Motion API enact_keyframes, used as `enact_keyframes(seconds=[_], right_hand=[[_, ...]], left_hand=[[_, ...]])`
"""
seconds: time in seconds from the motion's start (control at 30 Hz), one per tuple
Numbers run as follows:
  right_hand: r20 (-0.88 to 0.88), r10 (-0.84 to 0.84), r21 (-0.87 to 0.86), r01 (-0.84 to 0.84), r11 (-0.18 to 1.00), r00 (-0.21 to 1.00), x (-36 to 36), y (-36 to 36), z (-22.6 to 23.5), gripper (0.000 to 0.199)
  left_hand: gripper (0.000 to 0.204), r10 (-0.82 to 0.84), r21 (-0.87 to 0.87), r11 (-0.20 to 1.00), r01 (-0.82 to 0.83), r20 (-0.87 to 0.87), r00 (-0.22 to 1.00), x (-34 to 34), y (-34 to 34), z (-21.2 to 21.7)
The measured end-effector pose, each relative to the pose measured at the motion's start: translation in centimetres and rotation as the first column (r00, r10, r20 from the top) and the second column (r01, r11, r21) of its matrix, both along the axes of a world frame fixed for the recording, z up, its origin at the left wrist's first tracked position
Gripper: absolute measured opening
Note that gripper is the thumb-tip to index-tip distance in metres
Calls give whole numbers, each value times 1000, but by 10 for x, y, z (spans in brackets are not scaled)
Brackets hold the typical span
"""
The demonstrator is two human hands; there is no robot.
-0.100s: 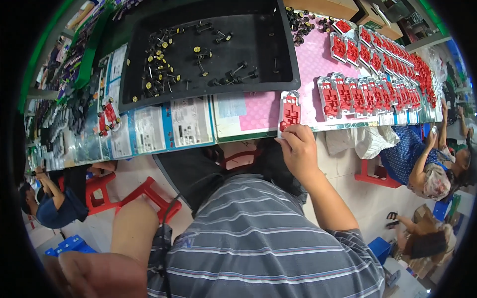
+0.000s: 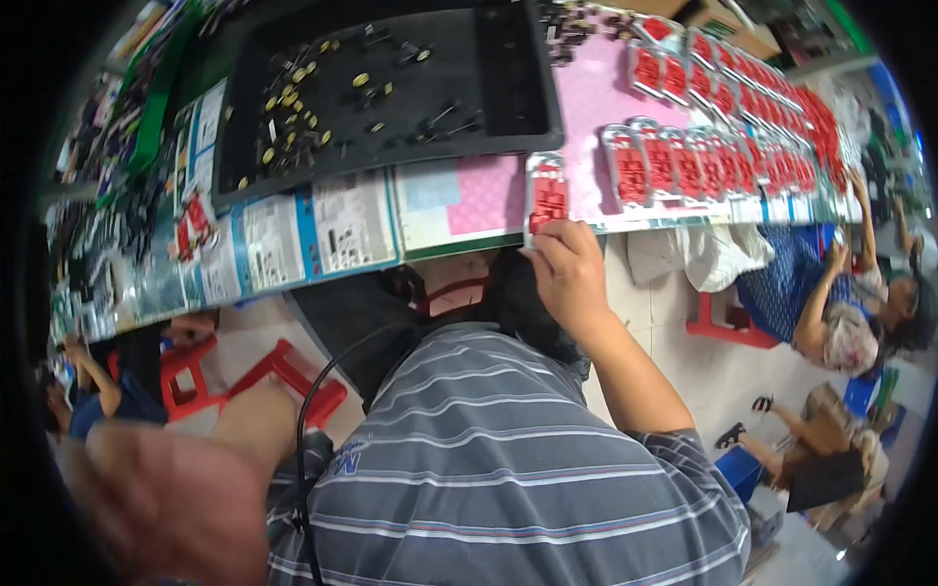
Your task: The person assembles toy cars by picking up wheel axle sets from a tray, fitting them into the toy car chassis by hand, and placing the assembled toy cars onto the work table.
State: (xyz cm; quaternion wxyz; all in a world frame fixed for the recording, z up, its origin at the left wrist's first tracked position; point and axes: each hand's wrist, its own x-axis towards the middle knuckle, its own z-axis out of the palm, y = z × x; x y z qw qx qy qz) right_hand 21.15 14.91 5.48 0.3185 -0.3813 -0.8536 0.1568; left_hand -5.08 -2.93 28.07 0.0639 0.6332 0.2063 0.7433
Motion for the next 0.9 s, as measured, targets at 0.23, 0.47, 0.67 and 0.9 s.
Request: enact_keyframes(seconds=[0.23,0.47,0.67,0.9], right_hand=[[-218,160,-15,-168,986,963,0,-16,-1,14],[-218,449,-4,-461,887,867,-6,-43,24,14],[-287,427,117,-411,904,858,-19,-2,64,29],[171,240,-28,-239,971,956,-70,133,73,35]], left_hand=[[47,-177,-926,268,265,223,959,1,60,-187],[74,-55,-504,64,862,860,507,62,72,-250],[75,-3,-571,203,795,812,584,45,70,-251],[69,-13,-689,300,660,689,725,13,58,-250]])
